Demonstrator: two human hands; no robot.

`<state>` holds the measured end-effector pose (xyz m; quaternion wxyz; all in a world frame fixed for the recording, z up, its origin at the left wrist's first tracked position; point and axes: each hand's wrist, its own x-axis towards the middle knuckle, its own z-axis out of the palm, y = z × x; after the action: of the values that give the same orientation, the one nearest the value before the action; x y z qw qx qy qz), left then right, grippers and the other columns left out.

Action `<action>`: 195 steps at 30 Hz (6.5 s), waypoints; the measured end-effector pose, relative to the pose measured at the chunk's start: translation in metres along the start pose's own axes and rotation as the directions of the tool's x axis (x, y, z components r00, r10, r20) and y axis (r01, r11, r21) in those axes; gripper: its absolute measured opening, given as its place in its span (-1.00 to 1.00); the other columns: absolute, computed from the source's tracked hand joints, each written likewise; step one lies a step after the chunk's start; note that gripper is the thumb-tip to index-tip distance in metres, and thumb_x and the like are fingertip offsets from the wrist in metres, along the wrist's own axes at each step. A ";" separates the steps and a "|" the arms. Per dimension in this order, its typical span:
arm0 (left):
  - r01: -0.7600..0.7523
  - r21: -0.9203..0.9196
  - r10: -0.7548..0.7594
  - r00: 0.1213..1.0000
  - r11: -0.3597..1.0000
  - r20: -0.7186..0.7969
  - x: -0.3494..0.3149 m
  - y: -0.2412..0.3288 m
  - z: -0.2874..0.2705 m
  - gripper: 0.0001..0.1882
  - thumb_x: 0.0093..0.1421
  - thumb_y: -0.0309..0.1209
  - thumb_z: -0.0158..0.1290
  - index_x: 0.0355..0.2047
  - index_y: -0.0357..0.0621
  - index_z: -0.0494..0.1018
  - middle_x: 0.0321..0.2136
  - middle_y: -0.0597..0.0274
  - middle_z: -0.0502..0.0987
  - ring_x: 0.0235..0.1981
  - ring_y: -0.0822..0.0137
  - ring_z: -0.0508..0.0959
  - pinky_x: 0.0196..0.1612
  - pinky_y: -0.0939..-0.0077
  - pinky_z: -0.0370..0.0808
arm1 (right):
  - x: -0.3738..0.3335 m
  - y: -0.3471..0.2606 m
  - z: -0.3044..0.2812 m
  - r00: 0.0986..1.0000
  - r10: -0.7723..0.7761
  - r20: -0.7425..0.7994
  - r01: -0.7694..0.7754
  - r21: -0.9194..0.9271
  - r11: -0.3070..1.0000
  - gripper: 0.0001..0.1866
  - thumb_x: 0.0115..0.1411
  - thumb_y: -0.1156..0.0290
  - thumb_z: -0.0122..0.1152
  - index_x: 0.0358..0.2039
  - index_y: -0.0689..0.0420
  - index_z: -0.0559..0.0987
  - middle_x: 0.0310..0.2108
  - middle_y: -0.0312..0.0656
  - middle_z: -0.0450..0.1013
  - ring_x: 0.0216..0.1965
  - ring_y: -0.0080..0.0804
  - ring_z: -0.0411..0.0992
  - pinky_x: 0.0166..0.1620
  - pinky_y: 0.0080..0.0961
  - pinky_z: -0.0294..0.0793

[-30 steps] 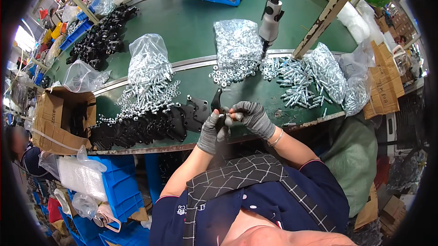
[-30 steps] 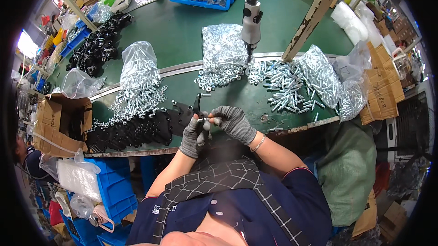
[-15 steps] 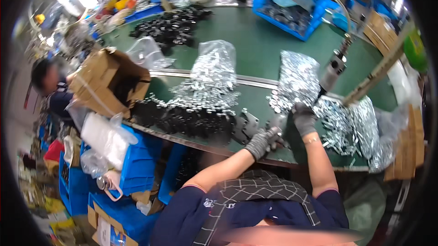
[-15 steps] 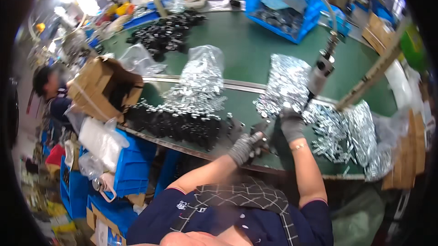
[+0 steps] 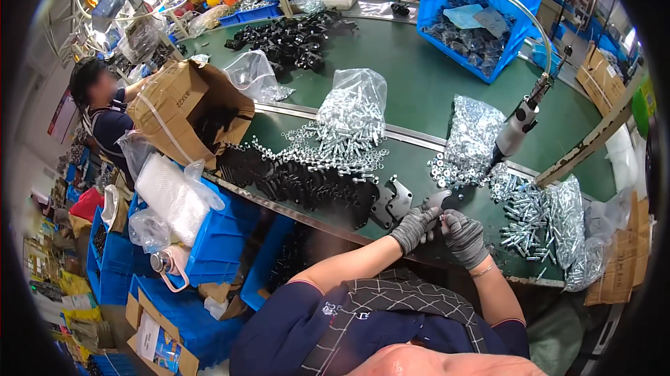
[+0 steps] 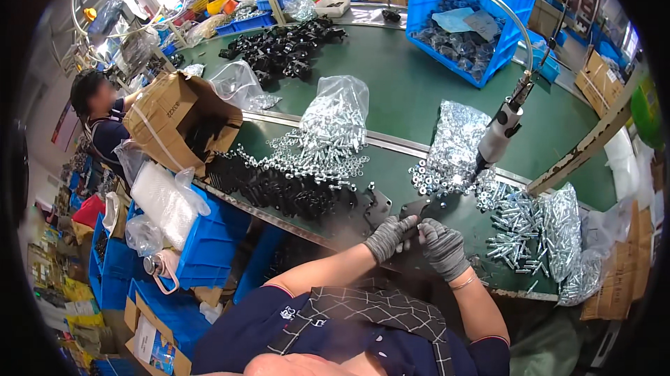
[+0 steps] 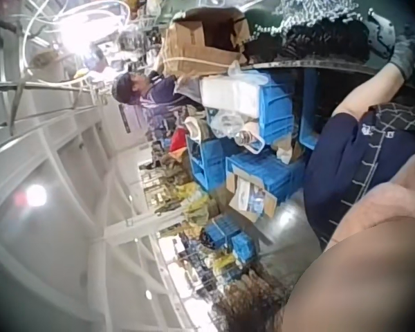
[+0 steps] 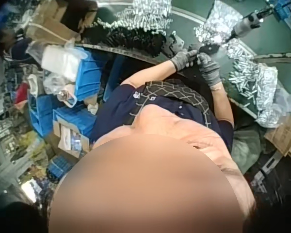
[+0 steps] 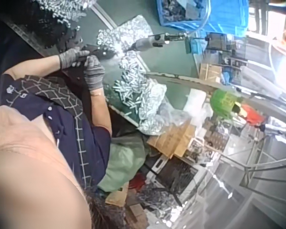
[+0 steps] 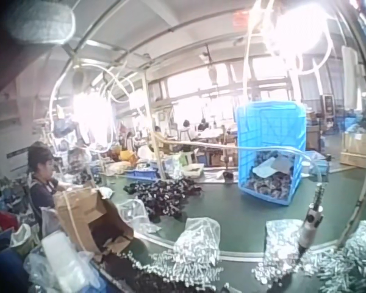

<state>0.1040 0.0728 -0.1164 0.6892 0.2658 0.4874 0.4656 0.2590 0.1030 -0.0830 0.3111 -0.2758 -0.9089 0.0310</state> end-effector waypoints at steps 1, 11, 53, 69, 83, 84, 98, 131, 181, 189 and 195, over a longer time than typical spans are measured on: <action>-0.001 0.000 0.001 1.000 1.000 -0.001 0.000 0.000 0.001 -0.72 0.21 -0.19 -0.13 -0.31 -0.15 0.39 -0.72 0.33 0.40 -0.84 0.48 0.30 -0.85 0.67 0.15 | -0.001 0.003 0.001 0.998 -0.054 -0.016 0.054 -0.001 0.999 -0.86 -0.01 0.48 0.08 -0.36 0.11 0.42 -0.40 -0.12 0.43 -0.45 -0.18 0.43 -0.44 -0.35 0.43; 0.028 0.025 -0.026 0.995 0.999 -0.095 -0.009 0.007 0.009 -0.67 0.24 -0.16 -0.19 -0.45 -0.13 0.41 -0.75 0.32 0.42 -0.86 0.49 0.31 -0.86 0.67 0.16 | 0.030 0.002 -0.028 0.877 -0.030 0.480 0.096 -0.114 0.989 -0.79 -0.02 0.44 -0.01 -0.31 0.12 0.44 -0.42 -0.14 0.37 -0.48 -0.20 0.40 -0.47 -0.35 0.39; 0.071 -0.060 -0.072 0.997 0.996 -0.020 -0.004 0.004 0.005 -0.61 0.20 -0.12 -0.13 -0.47 -0.23 0.43 -0.60 0.12 0.54 -0.81 0.51 0.31 -0.77 0.71 0.16 | 0.069 -0.009 -0.053 0.847 0.510 -0.148 -0.023 0.950 0.313 -0.43 -0.12 0.54 0.28 -0.06 0.13 0.27 -0.18 -0.14 0.37 -0.27 -0.41 0.41 -0.19 -0.45 0.46; -0.031 0.020 0.032 0.999 0.999 -0.013 0.000 0.000 0.005 -0.75 0.22 -0.22 -0.15 -0.39 -0.14 0.35 -0.67 0.19 0.51 -0.87 0.47 0.32 -0.86 0.66 0.16 | 0.062 -0.006 -0.027 0.899 0.430 -0.080 -0.045 0.961 0.271 -0.45 -0.14 0.55 0.29 -0.11 0.09 0.27 -0.25 -0.20 0.33 -0.29 -0.44 0.36 -0.18 -0.46 0.39; -0.154 0.844 -0.146 0.954 0.514 0.263 -0.108 0.093 -0.093 -0.70 0.12 -0.21 0.02 -0.31 -0.22 0.44 -0.49 0.11 0.53 -0.50 0.31 0.52 -0.42 0.47 0.41 | 0.061 0.033 -0.070 0.808 0.583 -0.088 -0.155 0.923 0.353 -0.44 -0.08 0.50 0.29 -0.04 0.11 0.28 -0.15 -0.15 0.36 -0.26 -0.43 0.39 -0.22 -0.51 0.46; -0.220 0.939 -0.125 0.958 0.263 0.259 -0.124 0.107 -0.103 -0.72 0.11 -0.23 0.04 -0.31 -0.21 0.46 -0.46 0.10 0.52 -0.44 0.26 0.53 -0.32 0.46 0.43 | 0.058 0.048 -0.067 0.827 0.510 -0.238 -0.180 0.748 0.639 -0.45 -0.06 0.50 0.28 -0.04 0.11 0.28 -0.17 -0.16 0.37 -0.26 -0.43 0.39 -0.22 -0.51 0.46; 0.211 0.931 0.025 0.977 -0.298 -0.213 -0.017 0.076 -0.010 -0.32 0.00 -0.03 0.08 0.01 -0.25 0.22 -0.03 -0.06 0.34 -0.14 0.09 0.49 -0.10 0.30 0.44 | 0.032 0.117 -0.094 0.891 0.434 0.133 -0.454 0.214 0.865 -0.52 0.04 0.13 0.18 -0.09 0.13 0.39 -0.16 -0.14 0.41 -0.19 -0.28 0.41 -0.12 -0.38 0.41; 0.234 -0.591 0.030 0.916 0.772 0.401 -0.017 0.003 -0.040 -0.63 0.25 -0.10 -0.18 -0.19 -0.16 0.34 -0.69 0.30 0.41 -0.87 0.53 0.23 -0.82 0.72 0.17 | -0.003 -0.025 0.019 0.794 0.556 0.246 -0.482 0.813 0.328 -0.88 0.08 0.42 0.15 -0.36 0.16 0.48 -0.57 -0.30 0.43 -0.59 -0.52 0.39 -0.50 -0.65 0.40; 0.093 0.104 -0.086 0.994 0.990 -0.070 -0.005 0.009 -0.008 -0.67 0.21 -0.18 -0.10 -0.38 -0.24 0.41 -0.67 0.20 0.49 -0.86 0.46 0.34 -0.86 0.67 0.18 | 0.008 0.036 0.011 0.773 0.480 0.414 -0.617 0.667 0.419 -0.83 0.02 0.41 0.24 -0.35 0.15 0.53 -0.42 -0.24 0.49 -0.34 -0.50 0.44 -0.28 -0.55 0.43; 0.056 -0.006 -0.056 0.989 0.998 -0.137 -0.004 0.008 -0.004 -0.73 0.18 -0.19 -0.04 -0.47 -0.14 0.40 -0.70 0.31 0.43 -0.83 0.49 0.33 -0.86 0.71 0.13 | 0.009 -0.001 0.009 0.809 0.487 0.329 -0.580 0.577 0.575 -0.86 0.04 0.41 0.18 -0.35 0.11 0.51 -0.47 -0.23 0.45 -0.40 -0.42 0.44 -0.35 -0.50 0.43; 0.040 0.023 -0.037 0.992 0.999 -0.123 -0.003 0.005 -0.003 -0.70 0.19 -0.18 -0.06 -0.50 -0.15 0.39 -0.75 0.30 0.40 -0.85 0.46 0.32 -0.87 0.66 0.13 | 0.018 0.005 0.003 0.954 0.102 0.282 -0.112 0.019 0.994 -0.82 0.01 0.32 0.09 -0.34 0.05 0.47 -0.51 -0.17 0.36 -0.46 -0.21 0.40 -0.45 -0.30 0.38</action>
<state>0.0987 0.0716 -0.1120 0.6632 0.2361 0.5399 0.4615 0.2484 0.1173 -0.0764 0.1819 -0.3119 -0.9269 0.1020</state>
